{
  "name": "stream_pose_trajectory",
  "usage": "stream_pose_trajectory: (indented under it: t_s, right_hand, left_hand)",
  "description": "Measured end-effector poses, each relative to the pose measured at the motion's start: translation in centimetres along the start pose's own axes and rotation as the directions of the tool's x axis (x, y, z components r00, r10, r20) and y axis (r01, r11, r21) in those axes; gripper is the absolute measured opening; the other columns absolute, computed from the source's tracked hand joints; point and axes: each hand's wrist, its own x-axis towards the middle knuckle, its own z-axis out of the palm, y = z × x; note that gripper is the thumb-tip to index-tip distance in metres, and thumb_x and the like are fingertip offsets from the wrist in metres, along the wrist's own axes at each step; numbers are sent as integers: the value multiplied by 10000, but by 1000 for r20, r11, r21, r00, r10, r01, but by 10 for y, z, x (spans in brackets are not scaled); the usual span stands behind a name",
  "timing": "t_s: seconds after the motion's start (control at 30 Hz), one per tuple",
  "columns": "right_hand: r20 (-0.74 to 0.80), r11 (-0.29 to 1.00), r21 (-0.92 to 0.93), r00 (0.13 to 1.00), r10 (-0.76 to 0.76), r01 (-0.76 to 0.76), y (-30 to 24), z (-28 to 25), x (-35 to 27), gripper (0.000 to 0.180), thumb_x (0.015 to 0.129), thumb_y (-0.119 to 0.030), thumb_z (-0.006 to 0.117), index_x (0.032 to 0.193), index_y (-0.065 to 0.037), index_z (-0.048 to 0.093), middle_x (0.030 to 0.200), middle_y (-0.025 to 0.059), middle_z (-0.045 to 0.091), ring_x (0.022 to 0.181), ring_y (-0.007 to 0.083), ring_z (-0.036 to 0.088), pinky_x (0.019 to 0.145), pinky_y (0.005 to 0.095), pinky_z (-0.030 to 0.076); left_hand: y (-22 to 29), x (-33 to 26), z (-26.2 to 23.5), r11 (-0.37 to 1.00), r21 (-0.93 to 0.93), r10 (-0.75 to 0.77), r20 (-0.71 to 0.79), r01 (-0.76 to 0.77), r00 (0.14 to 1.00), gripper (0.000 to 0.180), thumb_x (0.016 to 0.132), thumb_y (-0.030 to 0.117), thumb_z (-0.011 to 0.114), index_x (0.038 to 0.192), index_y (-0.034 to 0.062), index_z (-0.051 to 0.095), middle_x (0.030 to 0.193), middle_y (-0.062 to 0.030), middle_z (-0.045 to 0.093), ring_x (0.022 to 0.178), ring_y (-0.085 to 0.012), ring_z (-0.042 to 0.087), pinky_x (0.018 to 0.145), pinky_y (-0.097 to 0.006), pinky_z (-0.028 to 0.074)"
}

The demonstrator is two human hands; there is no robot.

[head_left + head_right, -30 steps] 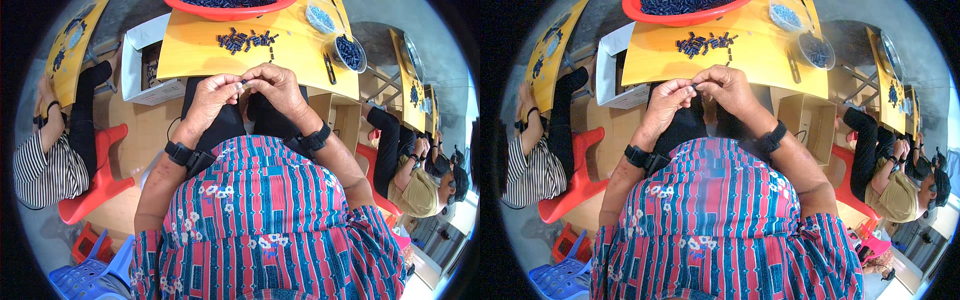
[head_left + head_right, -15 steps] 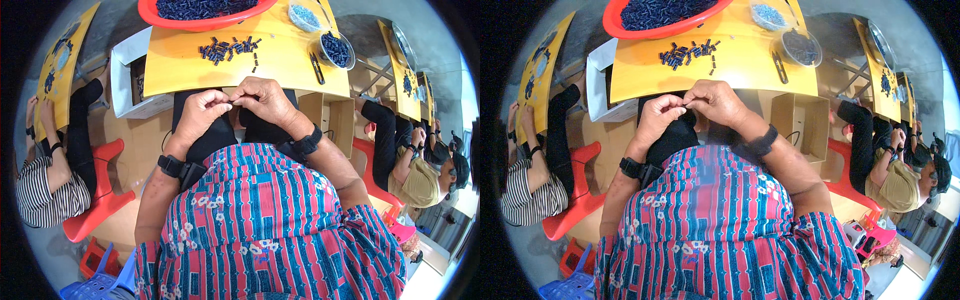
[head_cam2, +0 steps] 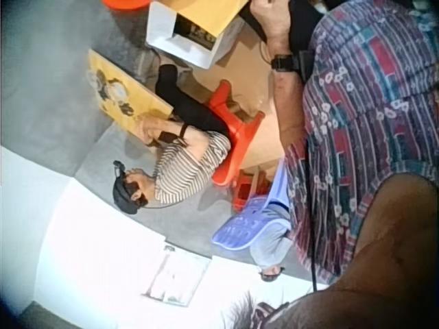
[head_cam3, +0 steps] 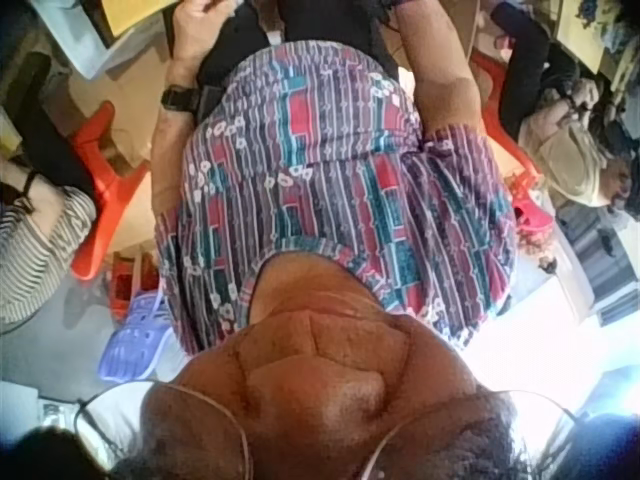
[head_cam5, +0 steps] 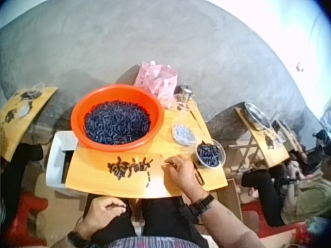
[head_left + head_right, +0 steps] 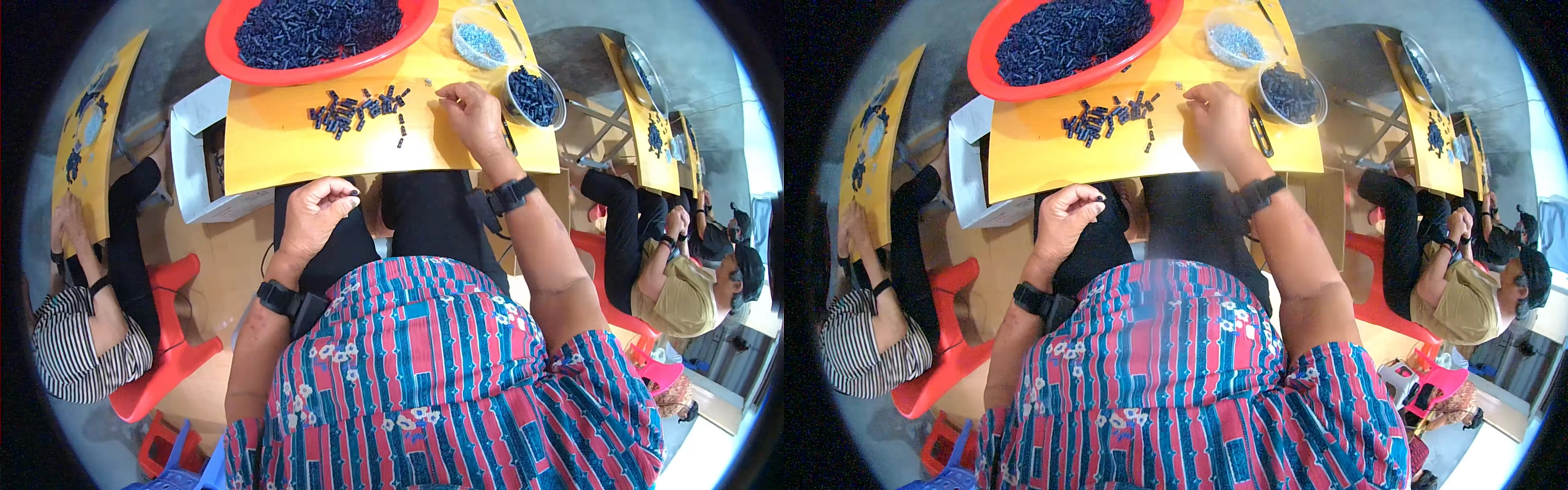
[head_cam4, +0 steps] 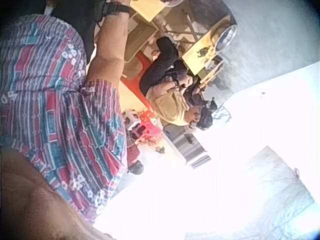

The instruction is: Assembling small black plastic components by hand in a factory setting.

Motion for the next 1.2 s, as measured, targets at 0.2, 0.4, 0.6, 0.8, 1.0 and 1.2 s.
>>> stream_pose_trajectory:
  t_s: [0.2, 0.4, 0.6, 0.8, 1.0, 1.2]
  right_hand:
    - [35, 996, -90, 999, 11, -8, 4, 8, 16, 146, 794, -58, 637, 927, -68, 696, 831, 115, 656, 702, 237, 648, 665, 329, 522]
    - [115, 986, -163, 993, 35, -16, 2, 7, 22, 166, 810, -74, 596, 933, -106, 704, 858, 127, 655, 718, 273, 647, 696, 366, 524]
    - [137, 981, -195, 991, 8, 20, 7, 8, 26, 128, 805, -100, 629, 902, -96, 712, 862, 126, 657, 735, 274, 652, 701, 367, 524]
    - [130, 969, -215, 987, -91, 118, 14, 7, 22, 92, 790, -135, 667, 854, -93, 717, 848, 110, 661, 752, 294, 649, 714, 368, 526]
    - [232, 873, -360, 938, -257, 328, -8, 1, 8, 122, 819, -132, 557, 738, -43, 578, 764, 118, 583, 724, 314, 618, 650, 403, 527]
    - [271, 780, -371, 862, -428, 504, 17, 10, 2, 42, 771, -100, 571, 772, -60, 561, 750, 79, 560, 669, 261, 593, 571, 356, 528]
  left_hand:
    - [-2, -2, 0, 1000, -18, 26, -6, -26, 1000, 108, 806, -15, 687, 911, -12, 661, 792, -12, 642, 681, -55, 582, 631, -204, 485]
    - [0, -3, 0, 999, -34, 19, -9, -19, 1000, 110, 810, -11, 686, 917, -10, 661, 803, -15, 648, 691, -56, 587, 645, -202, 489]
    - [-1, -4, 0, 999, -45, 18, -8, -18, 1000, 112, 813, -3, 685, 923, -10, 662, 812, -14, 653, 702, -53, 587, 656, -200, 488]
    - [2, -3, 0, 999, -31, 25, 12, -25, 1000, 103, 822, 0, 678, 923, -7, 658, 825, -7, 639, 701, -53, 572, 649, -201, 480]
    - [-1, -5, -2, 999, -22, 28, 11, -28, 1000, 105, 826, 11, 678, 928, -2, 655, 834, -3, 627, 697, -52, 560, 642, -204, 473]
    - [-4, -3, 0, 998, 13, 58, -15, -57, 998, 100, 807, -9, 680, 906, -8, 664, 785, -4, 641, 681, -49, 567, 630, -206, 475]
